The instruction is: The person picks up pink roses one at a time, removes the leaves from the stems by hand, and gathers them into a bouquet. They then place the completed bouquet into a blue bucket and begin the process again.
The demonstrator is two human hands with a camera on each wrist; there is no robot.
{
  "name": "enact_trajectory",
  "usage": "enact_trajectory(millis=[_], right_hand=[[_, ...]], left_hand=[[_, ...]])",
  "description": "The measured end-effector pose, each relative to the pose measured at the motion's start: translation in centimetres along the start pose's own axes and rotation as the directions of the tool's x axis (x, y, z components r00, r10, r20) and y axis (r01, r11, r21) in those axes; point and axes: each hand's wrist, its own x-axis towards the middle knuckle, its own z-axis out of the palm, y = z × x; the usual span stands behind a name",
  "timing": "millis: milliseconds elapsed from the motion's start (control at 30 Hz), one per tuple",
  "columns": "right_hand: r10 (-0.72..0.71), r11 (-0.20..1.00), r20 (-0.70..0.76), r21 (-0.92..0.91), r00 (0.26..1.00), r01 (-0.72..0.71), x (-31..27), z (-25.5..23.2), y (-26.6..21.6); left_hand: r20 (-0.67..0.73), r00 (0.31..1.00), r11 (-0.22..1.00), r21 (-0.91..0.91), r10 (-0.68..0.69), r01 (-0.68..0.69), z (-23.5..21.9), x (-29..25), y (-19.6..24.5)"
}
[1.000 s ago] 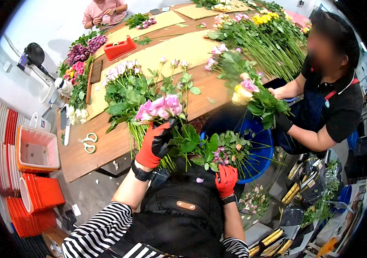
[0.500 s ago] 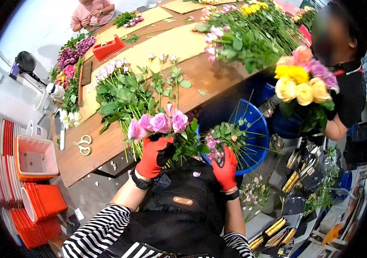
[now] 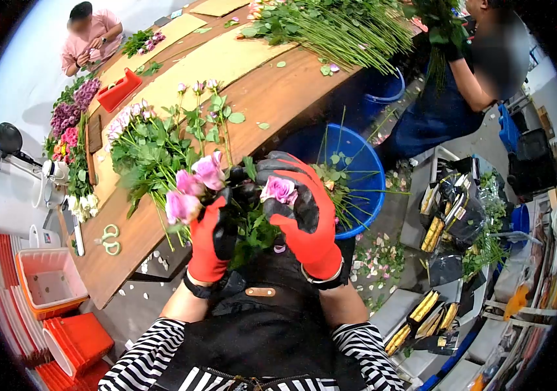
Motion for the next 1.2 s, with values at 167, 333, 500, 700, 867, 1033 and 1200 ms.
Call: enact_trajectory(millis=[167, 333, 500, 700, 867, 1033, 1200], right_hand=[[0.114, 0.975, 0.099, 0.181, 0.988, -0.131, 0.5, -0.1, -1.2], [0.109, 0.993, 0.162, 0.03, 0.981, -0.116, 0.9, -0.1, -1.1], [0.105, 0.991, 0.156, 0.063, 0.982, -0.116, 0.9, 0.3, -0.2], [-0.048, 0.966, -0.234, -0.257, 0.971, -0.014, -0.5, 1.3, -0.6], [-0.196, 0.846, -0.223, -0.531, 0.955, 0.05, -0.6, 2.4, -0.5], [-0.123, 0.938, -0.31, -0.348, 0.943, 0.008, -0.9, 3.1, -0.3], [-0.216, 0.894, -0.307, -0.444, 0.927, 0.061, -1.4, 3.4, 0.2]], left_hand=[[0.294, 0.942, 0.883, -0.382, -0.164, 0.273, 0.6, 0.4, 1.4], [0.377, 0.906, 0.969, -0.218, 0.195, -0.117, 0.7, -0.1, 0.2], [0.375, 0.812, 0.745, 0.346, 0.448, -0.571, 0.3, -0.3, -1.0], [0.139, 0.915, 0.863, 0.302, 0.38, -0.404, 0.8, -1.8, -3.5], [-0.049, 0.95, 0.813, 0.531, 0.309, -0.237, 2.2, -2.2, -3.6], [0.138, 0.92, 0.703, 0.607, 0.366, -0.371, 1.2, -2.4, -3.1], [0.274, 0.939, 0.809, 0.492, 0.207, -0.322, 1.2, -1.6, -0.6]])
